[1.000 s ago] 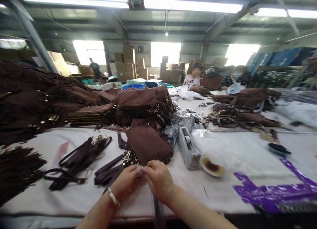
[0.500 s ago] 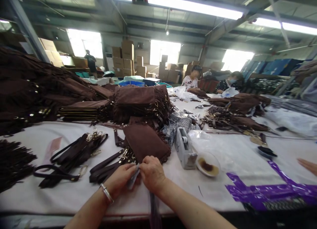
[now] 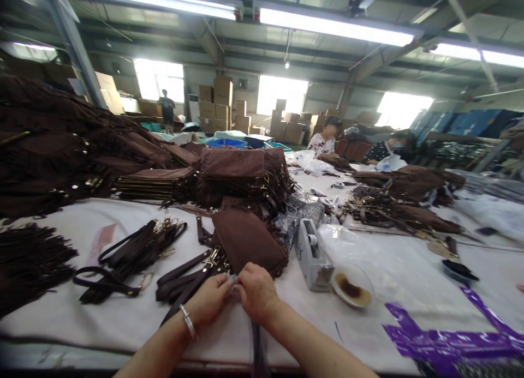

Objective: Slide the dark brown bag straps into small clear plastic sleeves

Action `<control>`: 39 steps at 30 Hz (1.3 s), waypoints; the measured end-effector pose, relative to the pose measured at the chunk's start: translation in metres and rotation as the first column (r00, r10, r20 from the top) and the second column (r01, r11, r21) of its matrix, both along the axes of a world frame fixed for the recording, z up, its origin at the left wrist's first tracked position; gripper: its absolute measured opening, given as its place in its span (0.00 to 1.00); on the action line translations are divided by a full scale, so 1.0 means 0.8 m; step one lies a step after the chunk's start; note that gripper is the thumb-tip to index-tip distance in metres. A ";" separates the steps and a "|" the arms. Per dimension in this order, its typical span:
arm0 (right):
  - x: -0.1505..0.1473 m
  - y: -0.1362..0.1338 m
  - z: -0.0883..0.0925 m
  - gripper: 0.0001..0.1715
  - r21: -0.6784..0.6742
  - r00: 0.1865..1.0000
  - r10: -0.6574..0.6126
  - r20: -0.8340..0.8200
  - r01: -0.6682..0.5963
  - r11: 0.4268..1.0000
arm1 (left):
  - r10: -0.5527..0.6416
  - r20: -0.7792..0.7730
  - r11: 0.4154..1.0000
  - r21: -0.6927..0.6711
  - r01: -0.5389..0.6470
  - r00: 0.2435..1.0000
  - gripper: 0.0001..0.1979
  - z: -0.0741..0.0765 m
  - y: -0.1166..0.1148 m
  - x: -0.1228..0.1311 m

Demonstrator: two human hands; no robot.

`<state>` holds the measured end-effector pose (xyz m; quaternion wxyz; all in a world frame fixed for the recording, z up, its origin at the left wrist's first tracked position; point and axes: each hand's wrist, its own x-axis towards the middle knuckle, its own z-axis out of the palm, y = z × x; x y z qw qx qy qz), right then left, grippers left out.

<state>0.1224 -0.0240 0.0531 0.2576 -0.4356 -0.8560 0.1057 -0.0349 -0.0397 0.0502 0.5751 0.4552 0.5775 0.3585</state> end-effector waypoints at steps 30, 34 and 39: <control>-0.013 0.016 0.041 0.03 0.161 0.861 0.238 0.450 -0.340 0.927 | 0.084 -0.765 0.872 0.366 0.325 0.638 0.16 -0.018 -0.036 -0.010; -0.010 0.006 0.020 0.05 0.265 0.915 0.139 0.378 -0.251 0.931 | 0.057 -0.522 0.901 0.394 0.181 0.851 0.16 -0.004 -0.031 -0.001; -0.001 0.002 0.001 0.05 0.269 0.952 0.132 0.275 -0.208 0.940 | 0.034 0.222 0.987 -0.163 0.003 0.974 0.17 0.000 -0.026 0.003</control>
